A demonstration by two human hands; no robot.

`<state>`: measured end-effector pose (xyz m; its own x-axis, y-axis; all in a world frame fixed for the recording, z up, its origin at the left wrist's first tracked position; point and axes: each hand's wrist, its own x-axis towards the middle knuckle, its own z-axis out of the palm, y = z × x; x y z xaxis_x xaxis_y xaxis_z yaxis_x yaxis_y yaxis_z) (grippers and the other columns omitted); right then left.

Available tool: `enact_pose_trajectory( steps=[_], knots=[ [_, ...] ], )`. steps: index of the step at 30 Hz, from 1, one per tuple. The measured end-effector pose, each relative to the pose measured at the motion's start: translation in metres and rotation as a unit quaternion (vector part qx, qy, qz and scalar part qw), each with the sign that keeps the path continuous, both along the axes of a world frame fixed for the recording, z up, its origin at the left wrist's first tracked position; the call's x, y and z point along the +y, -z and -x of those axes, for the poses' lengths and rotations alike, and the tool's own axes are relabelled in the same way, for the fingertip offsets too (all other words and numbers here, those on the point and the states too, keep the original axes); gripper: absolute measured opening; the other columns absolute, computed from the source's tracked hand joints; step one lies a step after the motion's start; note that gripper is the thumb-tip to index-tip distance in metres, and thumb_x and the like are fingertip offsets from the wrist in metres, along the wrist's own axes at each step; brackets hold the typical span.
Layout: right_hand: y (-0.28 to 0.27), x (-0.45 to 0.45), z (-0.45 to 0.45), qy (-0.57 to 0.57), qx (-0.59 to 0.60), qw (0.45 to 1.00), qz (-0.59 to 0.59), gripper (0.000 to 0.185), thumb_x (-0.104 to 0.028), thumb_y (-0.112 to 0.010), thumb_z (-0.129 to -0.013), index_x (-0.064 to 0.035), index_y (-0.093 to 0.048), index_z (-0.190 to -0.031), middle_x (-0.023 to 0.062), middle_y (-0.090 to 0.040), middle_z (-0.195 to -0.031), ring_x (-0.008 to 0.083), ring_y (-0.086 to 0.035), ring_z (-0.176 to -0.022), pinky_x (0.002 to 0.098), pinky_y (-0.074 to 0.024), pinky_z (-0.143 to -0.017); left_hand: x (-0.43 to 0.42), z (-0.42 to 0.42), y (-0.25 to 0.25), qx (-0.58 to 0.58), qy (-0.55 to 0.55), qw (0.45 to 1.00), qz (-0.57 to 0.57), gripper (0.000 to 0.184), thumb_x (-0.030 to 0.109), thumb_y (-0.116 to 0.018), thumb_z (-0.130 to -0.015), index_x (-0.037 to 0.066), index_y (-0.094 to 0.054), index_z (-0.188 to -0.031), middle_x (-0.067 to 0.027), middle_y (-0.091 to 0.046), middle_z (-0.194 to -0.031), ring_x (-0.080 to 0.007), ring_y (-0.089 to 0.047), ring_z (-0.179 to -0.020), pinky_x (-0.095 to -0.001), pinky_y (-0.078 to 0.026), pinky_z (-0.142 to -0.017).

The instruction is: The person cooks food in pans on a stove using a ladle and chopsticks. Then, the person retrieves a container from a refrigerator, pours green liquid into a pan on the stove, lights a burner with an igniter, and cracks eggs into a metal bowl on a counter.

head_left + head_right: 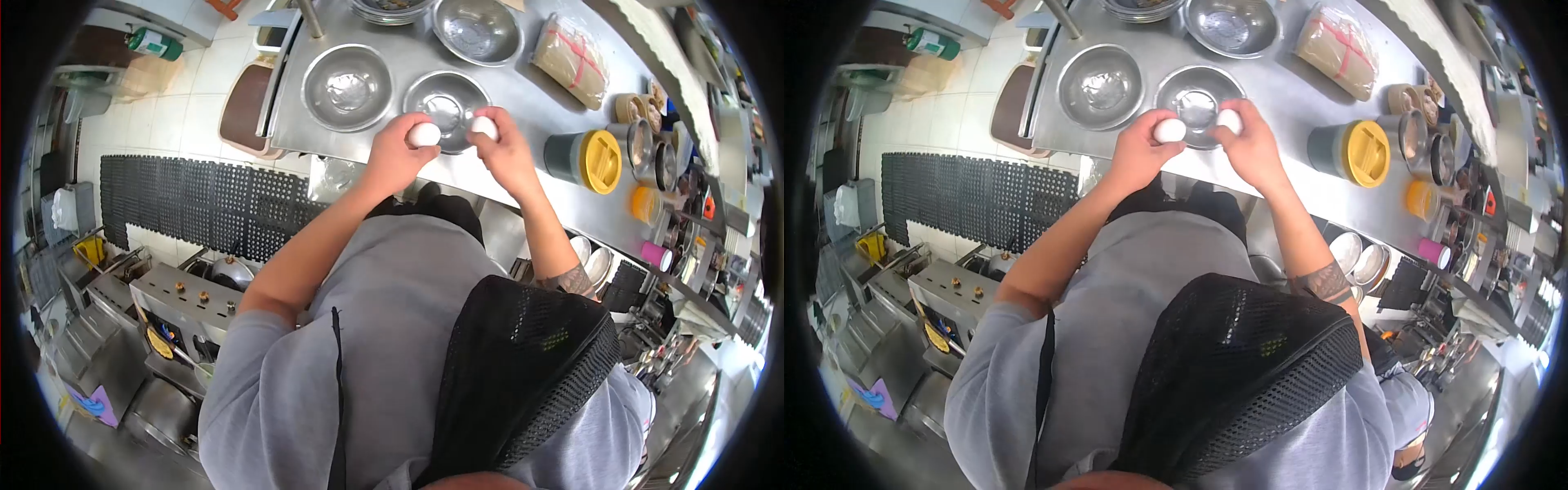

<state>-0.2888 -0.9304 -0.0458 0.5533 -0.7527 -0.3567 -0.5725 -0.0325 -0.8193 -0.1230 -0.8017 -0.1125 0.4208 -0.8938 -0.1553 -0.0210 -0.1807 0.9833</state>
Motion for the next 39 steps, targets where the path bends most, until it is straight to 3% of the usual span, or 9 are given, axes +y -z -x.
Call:
enact_pose_trajectory(
  steps=[4,6,8,14,16,21,33,36,39],
  knots=[
    [0.0,-0.003,-0.007,0.058,-0.119,0.976,-0.17,0.033,-0.011,-0.069,-0.088,-0.0056,-0.059,-0.119,0.0004,-0.063,-0.088,0.0066,-0.054,-0.067,0.0235,-0.041,-0.054,0.024,-0.039,0.0,0.296,-0.044,0.952,-0.056,0.023,0.013,-0.073,-0.091,0.002,-0.061,-0.108,-0.0039,-0.065,-0.098,-0.0151,-0.066,-0.087,-0.0289,-0.055,-0.074],
    [0.004,-0.001,-0.011,0.061,-0.072,0.98,-0.177,0.03,-0.01,-0.068,-0.088,-0.0068,-0.059,-0.116,-0.0002,-0.062,-0.087,0.0046,-0.051,-0.066,0.0215,-0.0364,-0.05,0.041,-0.076,-0.004,0.256,-0.028,0.956,-0.141,0.029,0.024,-0.072,-0.092,0.001,-0.059,-0.105,-0.0071,-0.065,-0.094,-0.0181,-0.066,-0.088,-0.0322,-0.054,-0.073],
    [0.007,0.002,-0.015,0.042,-0.055,0.982,-0.175,0.029,-0.011,-0.068,-0.089,-0.0062,-0.06,-0.116,0.0002,-0.061,-0.086,0.0059,-0.053,-0.066,0.0224,-0.0398,-0.053,0.049,-0.106,-0.002,-0.243,-0.147,0.944,-0.166,0.042,0.03,-0.079,-0.085,-0.001,-0.057,-0.102,-0.0173,-0.065,-0.098,-0.0286,-0.07,-0.091,-0.0397,-0.057,-0.071],
    [0.023,0.01,-0.044,-0.112,-0.024,0.99,0.077,0.035,-0.014,-0.071,-0.086,-0.0083,-0.062,-0.118,0.0094,-0.067,-0.095,0.0181,-0.059,-0.07,0.0336,-0.0508,-0.071,0.018,-0.161,-0.017,-0.511,-0.04,0.8,-0.313,0.055,0.045,-0.08,-0.082,0.0,-0.062,-0.108,-0.0167,-0.064,-0.116,-0.0339,-0.071,-0.098,-0.0431,-0.06,-0.077],
    [0.011,0.016,-0.066,-0.211,-0.032,0.971,0.108,0.04,-0.019,-0.072,-0.086,-0.0099,-0.064,-0.125,0.017,-0.068,-0.12,0.0313,-0.069,-0.091,0.0416,-0.0544,-0.083,0.014,-0.168,-0.012,-0.526,-0.014,0.784,-0.328,0.057,0.046,-0.08,-0.082,0.0,-0.063,-0.11,-0.0167,-0.064,-0.116,-0.0342,-0.071,-0.099,-0.0426,-0.06,-0.078],
    [0.012,0.024,-0.103,-0.386,-0.016,0.899,0.207,0.048,-0.019,-0.064,-0.088,-0.0129,-0.06,-0.136,0.0149,-0.066,-0.116,0.0337,-0.069,-0.089,0.0452,-0.0556,-0.08,0.009,-0.171,-0.011,-0.521,0.038,0.763,-0.382,0.053,0.043,-0.075,-0.086,0.0,-0.064,-0.115,-0.0185,-0.067,-0.118,-0.0349,-0.07,-0.106,-0.0475,-0.058,-0.086],
    [0.029,0.024,-0.123,-0.417,0.13,0.873,0.218,0.045,-0.024,-0.063,-0.086,-0.0023,-0.063,-0.125,0.0215,-0.066,-0.118,0.0387,-0.069,-0.102,0.0488,-0.0563,-0.089,0.046,-0.241,-0.042,-0.614,-0.037,0.752,-0.235,0.034,0.035,-0.064,-0.088,0.007,-0.071,-0.107,-0.0157,-0.071,-0.11,-0.0362,-0.07,-0.102,-0.0482,-0.056,-0.087],
    [0.033,0.024,-0.121,-0.397,0.109,0.883,0.224,0.045,-0.027,-0.064,-0.087,-0.0026,-0.064,-0.125,0.02,-0.066,-0.12,0.0381,-0.068,-0.105,0.0489,-0.0554,-0.091,0.064,-0.27,-0.042,-0.556,-0.114,0.719,-0.401,0.035,0.038,-0.063,-0.091,0.006,-0.074,-0.099,-0.0166,-0.074,-0.103,-0.0368,-0.072,-0.096,-0.0473,-0.057,-0.085],
    [0.029,0.025,-0.123,-0.377,0.118,0.893,0.216,0.046,-0.029,-0.065,-0.087,-0.0028,-0.063,-0.125,0.0187,-0.066,-0.12,0.0373,-0.068,-0.107,0.0485,-0.0548,-0.093,0.068,-0.246,-0.045,-0.393,-0.115,0.844,-0.347,0.039,0.048,-0.059,-0.096,0.014,-0.077,-0.102,-0.0178,-0.075,-0.099,-0.0378,-0.071,-0.097,-0.0488,-0.056,-0.086]
  ],
)
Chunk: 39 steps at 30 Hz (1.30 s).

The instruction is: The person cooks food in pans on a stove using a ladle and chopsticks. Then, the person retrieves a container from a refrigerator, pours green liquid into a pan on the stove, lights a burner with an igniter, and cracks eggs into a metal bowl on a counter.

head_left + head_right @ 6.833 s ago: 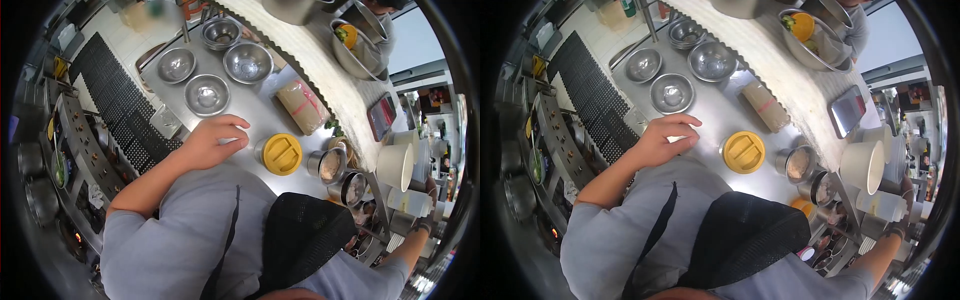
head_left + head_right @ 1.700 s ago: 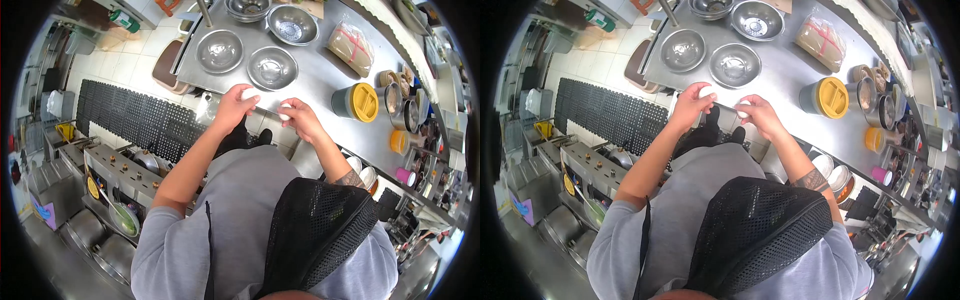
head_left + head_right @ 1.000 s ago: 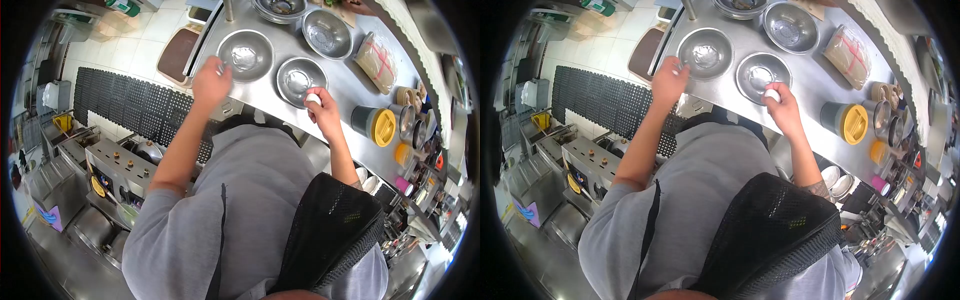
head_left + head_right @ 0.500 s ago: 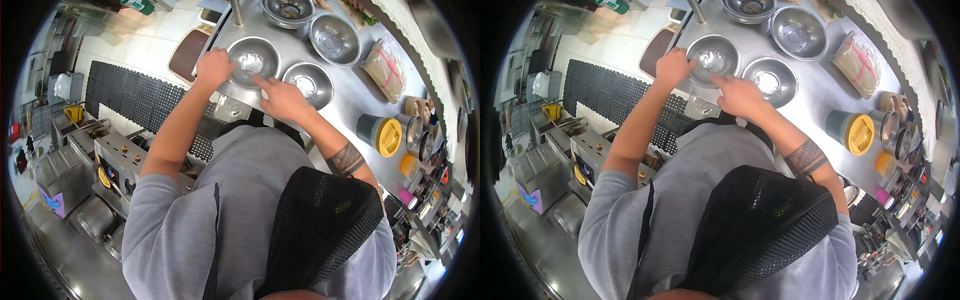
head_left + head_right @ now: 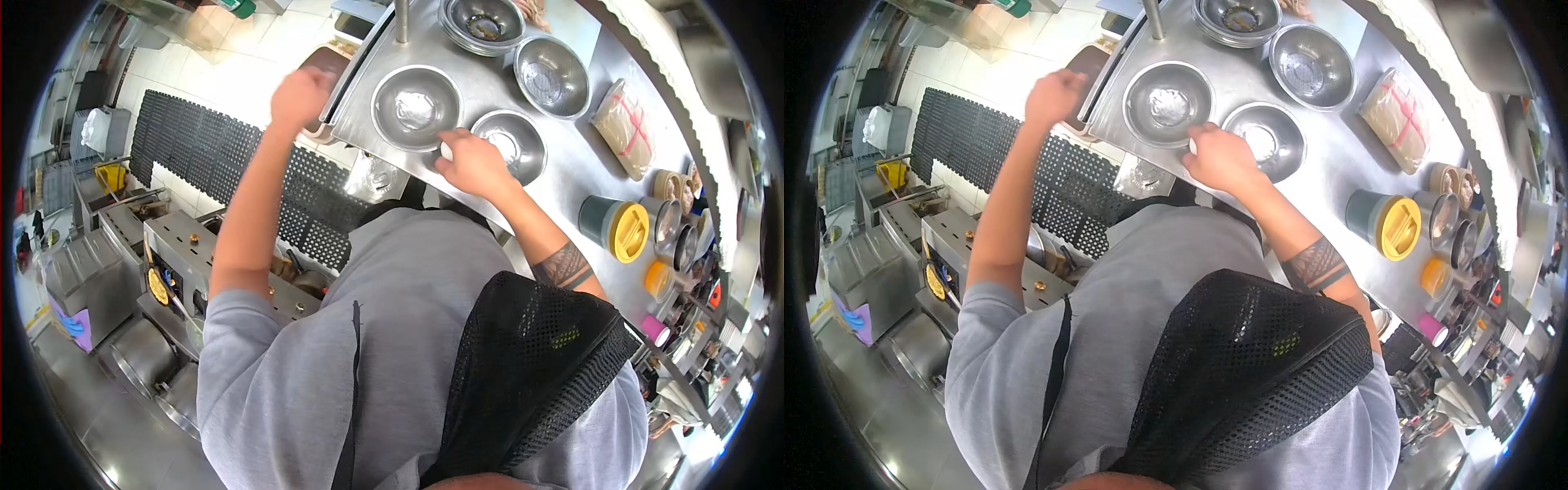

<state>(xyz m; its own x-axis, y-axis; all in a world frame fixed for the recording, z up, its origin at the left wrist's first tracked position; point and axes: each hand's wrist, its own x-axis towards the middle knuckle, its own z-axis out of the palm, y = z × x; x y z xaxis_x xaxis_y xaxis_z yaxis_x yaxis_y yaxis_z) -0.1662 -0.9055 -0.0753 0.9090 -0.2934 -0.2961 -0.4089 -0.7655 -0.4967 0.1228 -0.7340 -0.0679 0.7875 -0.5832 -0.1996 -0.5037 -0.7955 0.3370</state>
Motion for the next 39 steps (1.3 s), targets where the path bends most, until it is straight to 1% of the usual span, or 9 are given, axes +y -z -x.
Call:
enact_pose_trajectory(
  steps=[3,12,21,23,27,30,33,35,39],
  knots=[
    [-0.006,0.001,-0.004,-0.01,-0.007,1.0,0.015,0.044,-0.028,-0.065,-0.087,-0.004,-0.063,-0.125,0.0184,-0.066,-0.118,0.0367,-0.069,-0.104,0.049,-0.0559,-0.09,-0.015,0.054,0.006,-0.001,0.056,0.998,-0.028,0.047,0.052,-0.066,-0.091,0.008,-0.071,-0.105,-0.0165,-0.074,-0.101,-0.0366,-0.071,-0.098,-0.0475,-0.056,-0.084],
    [0.004,0.005,-0.002,-0.034,0.007,0.999,0.038,0.045,-0.028,-0.067,-0.087,-0.0063,-0.063,-0.126,0.0182,-0.065,-0.118,0.0364,-0.07,-0.1,0.0495,-0.0573,-0.086,-0.019,0.062,0.031,-0.109,0.192,0.974,0.043,0.029,0.026,-0.071,-0.084,0.007,-0.069,-0.106,-0.0133,-0.071,-0.103,-0.0342,-0.068,-0.099,-0.0476,-0.055,-0.085],
    [0.002,0.008,-0.004,-0.012,0.012,0.999,0.027,0.048,-0.029,-0.066,-0.088,-0.0044,-0.063,-0.13,0.0187,-0.065,-0.124,0.0372,-0.068,-0.106,0.0493,-0.0558,-0.091,-0.004,0.032,0.038,-0.135,0.112,0.979,0.102,0.024,0.016,-0.061,-0.087,0.009,-0.073,-0.107,-0.0124,-0.073,-0.104,-0.0326,-0.068,-0.1,-0.0444,-0.055,-0.088],
    [0.0,0.008,-0.002,-0.009,0.004,1.0,0.019,0.049,-0.029,-0.066,-0.088,-0.0046,-0.063,-0.13,0.0191,-0.065,-0.124,0.0374,-0.068,-0.106,0.0491,-0.0556,-0.091,-0.002,0.017,0.034,-0.148,0.04,0.977,0.151,0.013,0.016,-0.063,-0.085,0.008,-0.071,-0.092,-0.0136,-0.072,-0.094,-0.0352,-0.069,-0.091,-0.0478,-0.056,-0.081],
    [-0.006,0.01,-0.001,0.001,-0.006,1.0,0.0,0.049,-0.029,-0.066,-0.088,-0.0052,-0.064,-0.131,0.02,-0.065,-0.123,0.0379,-0.068,-0.106,0.0484,-0.055,-0.092,0.026,-0.036,0.078,-0.115,-0.008,0.991,0.072,0.016,0.018,-0.063,-0.085,0.008,-0.072,-0.093,-0.0139,-0.073,-0.093,-0.036,-0.069,-0.088,-0.0466,-0.056,-0.081],
    [-0.012,0.01,-0.001,0.003,-0.033,0.999,-0.009,0.048,-0.028,-0.067,-0.087,-0.0049,-0.063,-0.13,0.0217,-0.066,-0.122,0.0391,-0.068,-0.104,0.0484,-0.0543,-0.092,0.033,-0.057,0.09,-0.043,-0.054,0.995,0.074,0.018,0.021,-0.067,-0.088,0.007,-0.074,-0.097,-0.0133,-0.074,-0.091,-0.0304,-0.07,-0.086,-0.0417,-0.057,-0.081],
    [-0.025,0.006,-0.005,0.091,-0.04,0.987,-0.126,0.047,-0.027,-0.069,-0.087,-0.0038,-0.061,-0.127,0.0227,-0.067,-0.118,0.0392,-0.068,-0.103,0.0466,-0.0535,-0.09,0.034,-0.058,0.095,0.201,-0.205,0.937,0.198,0.026,0.023,-0.07,-0.091,0.004,-0.072,-0.108,-0.0094,-0.073,-0.089,-0.0217,-0.07,-0.082,-0.0368,-0.057,-0.078],
    [-0.036,0.002,-0.011,0.128,-0.027,0.982,-0.138,0.046,-0.028,-0.069,-0.087,-0.0036,-0.061,-0.126,0.0221,-0.068,-0.116,0.0381,-0.068,-0.101,0.0452,-0.053,-0.089,0.037,-0.037,0.077,0.504,-0.207,0.694,0.471,0.036,0.024,-0.076,-0.091,0.0,-0.067,-0.117,-0.0064,-0.07,-0.092,-0.0154,-0.068,-0.082,-0.0335,-0.057,-0.075],
    [-0.012,-0.016,-0.018,0.205,-0.052,0.946,-0.246,0.046,-0.031,-0.07,-0.088,-0.003,-0.06,-0.124,0.0192,-0.069,-0.11,0.0331,-0.068,-0.098,0.0416,-0.0522,-0.087,0.012,0.051,0.016,0.485,-0.113,0.751,0.433,0.044,0.019,-0.081,-0.087,0.0,-0.063,-0.123,-0.0059,-0.071,-0.095,-0.0163,-0.068,-0.081,-0.0328,-0.057,-0.073]
  ],
)
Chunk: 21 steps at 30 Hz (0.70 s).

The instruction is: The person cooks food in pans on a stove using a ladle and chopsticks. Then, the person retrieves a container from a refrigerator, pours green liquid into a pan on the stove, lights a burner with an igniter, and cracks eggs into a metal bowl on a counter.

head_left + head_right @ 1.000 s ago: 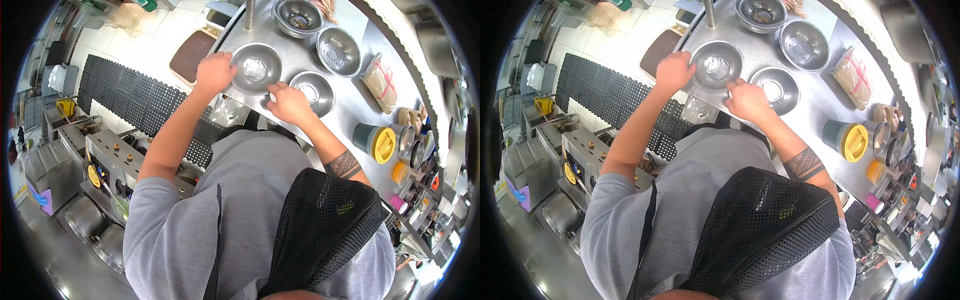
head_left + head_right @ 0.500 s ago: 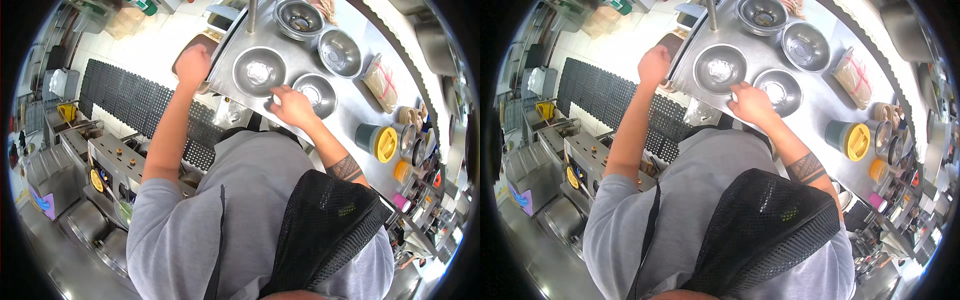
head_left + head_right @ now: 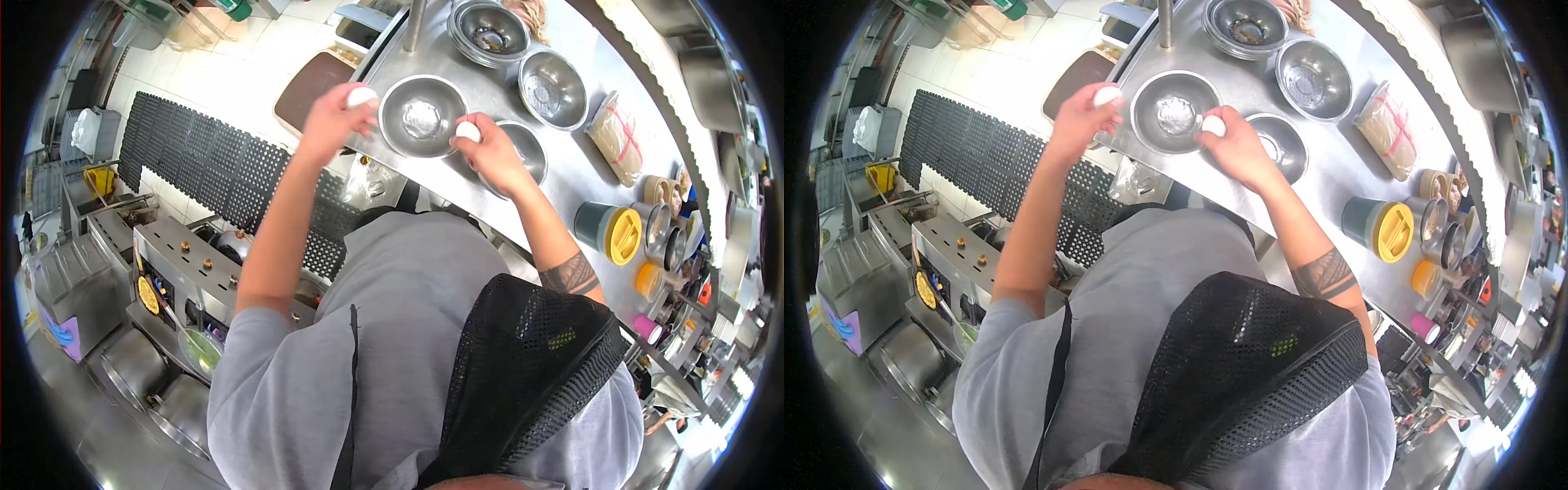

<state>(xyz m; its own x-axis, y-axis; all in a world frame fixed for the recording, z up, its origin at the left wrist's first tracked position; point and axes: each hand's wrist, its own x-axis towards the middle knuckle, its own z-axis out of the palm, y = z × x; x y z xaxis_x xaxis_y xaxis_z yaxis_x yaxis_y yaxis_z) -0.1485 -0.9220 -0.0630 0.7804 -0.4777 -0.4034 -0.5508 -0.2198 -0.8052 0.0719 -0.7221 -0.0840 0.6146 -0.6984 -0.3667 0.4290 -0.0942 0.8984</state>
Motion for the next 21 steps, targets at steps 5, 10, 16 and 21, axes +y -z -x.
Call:
enact_pose_trajectory(
  steps=[5,10,16,21],
  knots=[
    [-0.083,0.022,-0.024,0.042,-0.102,0.987,0.113,0.046,-0.027,-0.07,-0.091,-0.003,-0.058,-0.127,0.0198,-0.066,-0.117,0.0295,-0.066,-0.104,0.0402,-0.053,-0.085,-0.03,0.063,0.012,-0.287,0.033,0.954,-0.076,0.048,0.016,-0.084,-0.081,0.0,-0.065,-0.122,-0.0133,-0.074,-0.103,-0.0192,-0.072,-0.085,-0.0322,-0.058,-0.077],
    [-0.056,0.03,-0.032,-0.109,-0.267,0.908,0.304,0.045,-0.017,-0.068,-0.092,-0.0051,-0.056,-0.133,0.0191,-0.06,-0.123,0.0328,-0.067,-0.1,0.0407,-0.0556,-0.085,-0.042,0.083,-0.01,-0.204,0.086,0.974,-0.044,0.05,0.0,-0.077,-0.085,-0.001,-0.059,-0.132,-0.0104,-0.071,-0.116,-0.0141,-0.068,-0.104,-0.0294,-0.056,-0.088],
    [-0.048,0.026,-0.028,0.039,-0.278,0.952,0.119,0.044,-0.015,-0.069,-0.092,-0.0057,-0.058,-0.134,0.012,-0.064,-0.115,0.0223,-0.066,-0.099,0.0328,-0.0565,-0.072,-0.036,0.082,-0.003,-0.218,0.082,0.971,-0.058,0.053,-0.001,-0.079,-0.083,-0.002,-0.058,-0.131,-0.0126,-0.07,-0.115,-0.0158,-0.069,-0.102,-0.0296,-0.056,-0.089],
    [-0.025,0.004,-0.029,0.023,-0.038,0.99,-0.131,0.029,-0.014,-0.076,-0.087,-0.0068,-0.063,-0.113,0.0074,-0.067,-0.102,0.013,-0.066,-0.083,0.0275,-0.0549,-0.064,-0.036,0.079,0.004,-0.155,0.087,0.984,0.003,0.05,-0.002,-0.077,-0.086,-0.002,-0.058,-0.132,-0.0099,-0.07,-0.115,-0.0147,-0.068,-0.103,-0.0294,-0.056,-0.09]
  ],
)
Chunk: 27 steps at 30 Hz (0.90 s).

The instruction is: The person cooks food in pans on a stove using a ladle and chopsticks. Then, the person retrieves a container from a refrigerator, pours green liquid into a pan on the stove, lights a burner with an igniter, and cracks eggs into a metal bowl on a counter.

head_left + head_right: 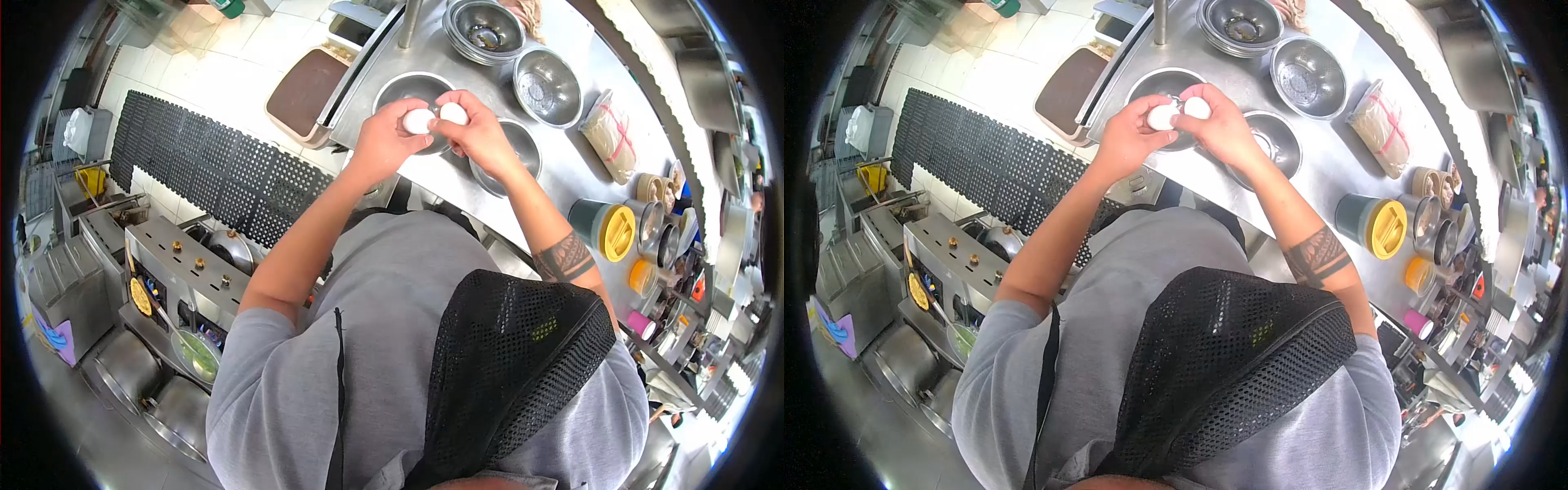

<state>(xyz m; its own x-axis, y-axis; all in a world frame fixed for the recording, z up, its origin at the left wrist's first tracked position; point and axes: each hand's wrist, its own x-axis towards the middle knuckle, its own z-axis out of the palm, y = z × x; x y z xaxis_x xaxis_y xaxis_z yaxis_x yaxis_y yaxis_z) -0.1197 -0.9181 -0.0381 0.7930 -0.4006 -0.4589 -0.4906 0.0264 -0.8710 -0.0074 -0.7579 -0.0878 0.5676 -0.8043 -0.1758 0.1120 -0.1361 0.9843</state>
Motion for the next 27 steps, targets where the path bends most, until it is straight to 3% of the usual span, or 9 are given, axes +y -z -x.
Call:
enact_pose_trajectory(
  steps=[2,6,9,16,19,20,24,27],
  knots=[
    [0.008,-0.004,-0.002,-0.008,-0.01,1.0,-0.022,0.028,-0.015,-0.077,-0.086,-0.0075,-0.063,-0.108,0.007,-0.068,-0.099,0.0119,-0.066,-0.079,0.0272,-0.0545,-0.062,0.002,-0.001,-0.001,0.083,0.025,0.995,0.051,0.048,0.0,-0.074,-0.09,-0.002,-0.058,-0.135,-0.0107,-0.07,-0.118,-0.0148,-0.068,-0.104,-0.0303,-0.055,-0.092],
    [0.022,-0.004,-0.005,-0.008,-0.084,0.996,-0.008,0.027,-0.014,-0.079,-0.083,-0.0072,-0.063,-0.104,0.0054,-0.07,-0.091,0.0117,-0.068,-0.076,0.0256,-0.0531,-0.058,0.009,-0.013,0.008,0.087,0.061,0.994,-0.01,0.046,0.004,-0.072,-0.092,-0.002,-0.059,-0.136,-0.0116,-0.07,-0.119,-0.0155,-0.067,-0.107,-0.0305,-0.055,-0.093],
    [0.024,-0.01,-0.007,-0.05,-0.06,0.997,0.008,0.027,-0.014,-0.079,-0.081,-0.0063,-0.066,-0.103,0.0064,-0.07,-0.088,0.0127,-0.069,-0.08,0.0277,-0.0546,-0.063,0.003,-0.015,0.019,0.021,0.025,0.999,0.003,0.043,0.007,-0.072,-0.094,-0.003,-0.06,-0.134,-0.011,-0.072,-0.115,-0.0146,-0.068,-0.105,-0.0294,-0.054,-0.092],
    [0.055,-0.027,-0.013,-0.094,-0.054,0.983,0.147,0.034,-0.022,-0.081,-0.078,-0.0084,-0.076,-0.109,0.0089,-0.074,-0.092,0.0171,-0.07,-0.083,0.0332,-0.0553,-0.075,-0.014,-0.017,0.02,-0.073,0.052,0.986,-0.143,0.039,0.005,-0.072,-0.088,-0.002,-0.067,-0.126,-0.0072,-0.074,-0.111,-0.0126,-0.069,-0.104,-0.028,-0.055,-0.089],
    [0.057,-0.031,-0.016,-0.121,-0.023,0.974,0.189,0.035,-0.02,-0.079,-0.078,-0.0096,-0.075,-0.112,0.0046,-0.073,-0.09,0.0119,-0.067,-0.083,0.0299,-0.0533,-0.078,-0.021,-0.013,0.043,-0.061,0.03,0.991,-0.114,0.039,0.005,-0.072,-0.087,-0.001,-0.067,-0.125,-0.0077,-0.074,-0.112,-0.0132,-0.07,-0.104,-0.0277,-0.056,-0.089],
    [0.056,-0.03,-0.017,-0.118,-0.024,0.97,0.211,0.036,-0.024,-0.081,-0.079,-0.0081,-0.075,-0.11,0.0134,-0.074,-0.092,0.0215,-0.07,-0.081,0.0348,-0.0559,-0.076,-0.023,-0.014,0.047,-0.08,0.025,0.99,-0.112,0.038,0.005,-0.073,-0.087,-0.002,-0.067,-0.125,-0.008,-0.074,-0.112,-0.0135,-0.07,-0.105,-0.0277,-0.056,-0.09],
    [0.063,-0.032,-0.018,-0.122,-0.058,0.957,0.255,0.034,-0.025,-0.079,-0.081,-0.0082,-0.074,-0.111,0.0169,-0.074,-0.094,0.027,-0.071,-0.081,0.0367,-0.0564,-0.076,-0.03,-0.01,0.05,-0.111,0.004,0.987,-0.115,0.038,0.004,-0.073,-0.087,-0.001,-0.068,-0.125,-0.0083,-0.074,-0.113,-0.0137,-0.07,-0.103,-0.028,-0.057,-0.089],
    [0.052,-0.032,-0.019,-0.154,-0.006,0.953,0.261,0.034,-0.025,-0.079,-0.082,-0.0083,-0.074,-0.111,0.0172,-0.074,-0.095,0.029,-0.071,-0.08,0.0376,-0.0566,-0.076,-0.027,-0.012,0.048,-0.146,0.012,0.98,-0.138,0.039,0.006,-0.074,-0.087,0.002,-0.068,-0.126,-0.0081,-0.075,-0.111,-0.013,-0.071,-0.1,-0.0276,-0.057,-0.088]
  ],
)
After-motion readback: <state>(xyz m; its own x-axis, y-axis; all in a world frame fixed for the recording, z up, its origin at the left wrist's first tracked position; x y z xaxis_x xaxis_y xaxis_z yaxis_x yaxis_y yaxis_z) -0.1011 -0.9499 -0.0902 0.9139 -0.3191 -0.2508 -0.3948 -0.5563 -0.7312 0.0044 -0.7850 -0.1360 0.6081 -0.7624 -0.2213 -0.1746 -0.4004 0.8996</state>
